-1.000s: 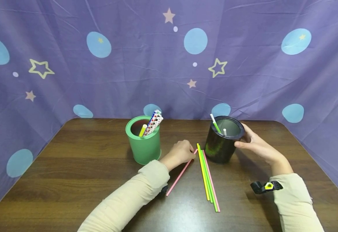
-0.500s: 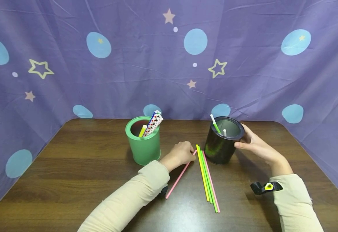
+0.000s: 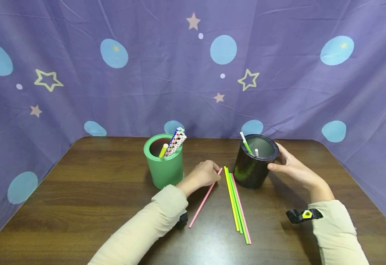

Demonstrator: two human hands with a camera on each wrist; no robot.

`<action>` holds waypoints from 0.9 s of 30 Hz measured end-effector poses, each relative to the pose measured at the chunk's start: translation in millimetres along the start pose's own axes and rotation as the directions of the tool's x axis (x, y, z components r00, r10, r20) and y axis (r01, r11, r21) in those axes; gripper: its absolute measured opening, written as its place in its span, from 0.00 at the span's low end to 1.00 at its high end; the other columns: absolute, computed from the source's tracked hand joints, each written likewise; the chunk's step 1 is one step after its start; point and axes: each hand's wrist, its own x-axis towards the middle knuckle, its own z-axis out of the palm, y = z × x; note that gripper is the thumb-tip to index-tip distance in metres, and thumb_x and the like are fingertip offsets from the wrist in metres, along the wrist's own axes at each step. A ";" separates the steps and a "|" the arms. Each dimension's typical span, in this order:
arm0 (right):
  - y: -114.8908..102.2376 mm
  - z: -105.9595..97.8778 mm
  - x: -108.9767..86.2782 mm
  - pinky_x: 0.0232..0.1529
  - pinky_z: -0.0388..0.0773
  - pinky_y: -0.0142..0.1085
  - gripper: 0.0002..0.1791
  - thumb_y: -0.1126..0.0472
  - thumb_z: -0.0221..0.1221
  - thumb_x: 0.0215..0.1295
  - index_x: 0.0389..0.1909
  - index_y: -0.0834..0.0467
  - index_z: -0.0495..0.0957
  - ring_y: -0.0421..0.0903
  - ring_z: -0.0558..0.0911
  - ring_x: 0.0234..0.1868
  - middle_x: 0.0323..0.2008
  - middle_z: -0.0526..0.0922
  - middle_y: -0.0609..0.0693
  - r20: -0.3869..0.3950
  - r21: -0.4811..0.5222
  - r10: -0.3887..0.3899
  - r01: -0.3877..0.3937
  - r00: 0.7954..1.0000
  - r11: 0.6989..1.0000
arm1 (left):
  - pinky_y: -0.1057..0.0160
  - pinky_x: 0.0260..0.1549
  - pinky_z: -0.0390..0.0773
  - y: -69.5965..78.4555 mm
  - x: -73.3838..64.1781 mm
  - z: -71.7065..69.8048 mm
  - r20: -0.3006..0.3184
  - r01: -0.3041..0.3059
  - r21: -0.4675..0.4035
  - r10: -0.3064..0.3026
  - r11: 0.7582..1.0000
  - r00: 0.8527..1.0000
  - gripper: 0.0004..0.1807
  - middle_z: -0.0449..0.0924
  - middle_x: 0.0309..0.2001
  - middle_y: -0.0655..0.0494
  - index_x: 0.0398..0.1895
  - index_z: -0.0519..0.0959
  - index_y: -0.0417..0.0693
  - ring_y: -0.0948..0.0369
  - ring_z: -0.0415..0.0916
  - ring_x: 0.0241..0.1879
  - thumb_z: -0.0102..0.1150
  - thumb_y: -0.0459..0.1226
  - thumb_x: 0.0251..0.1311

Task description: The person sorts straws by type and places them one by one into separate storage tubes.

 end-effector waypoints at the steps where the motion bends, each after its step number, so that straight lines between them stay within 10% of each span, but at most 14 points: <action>1: 0.0 -0.1 0.1 0.58 0.66 0.24 0.43 0.69 0.59 0.66 0.77 0.61 0.46 0.35 0.64 0.65 0.69 0.61 0.53 0.000 0.000 -0.002 0.002 1.000 1.000 | 0.64 0.35 0.79 0.3 -0.8 -2.0 -0.001 -0.002 -0.027 0.002 1.000 1.000 0.14 0.86 0.36 0.53 0.47 0.83 0.40 0.59 0.82 0.28 0.63 0.32 0.56; 15: 0.5 -0.2 0.3 0.57 0.67 0.25 0.43 0.68 0.59 0.66 0.77 0.60 0.46 0.36 0.65 0.64 0.68 0.62 0.52 0.002 -0.002 0.000 0.000 1.000 1.000 | 0.58 0.23 0.82 7.1 -10.4 -26.2 -0.079 -0.112 -0.292 0.093 0.950 0.993 0.16 0.81 0.33 0.54 0.50 0.79 0.40 0.62 0.76 0.18 0.59 0.29 0.58; 27: -1.0 0.5 0.4 0.57 0.67 0.26 0.43 0.68 0.59 0.66 0.77 0.59 0.46 0.37 0.65 0.64 0.69 0.61 0.56 0.002 -0.007 0.010 -0.010 1.000 1.000 | 0.66 0.37 0.76 24.2 -19.6 -48.9 -0.251 -0.300 -0.320 0.225 0.898 0.942 0.15 0.80 0.35 0.56 0.52 0.78 0.44 0.63 0.77 0.33 0.59 0.30 0.60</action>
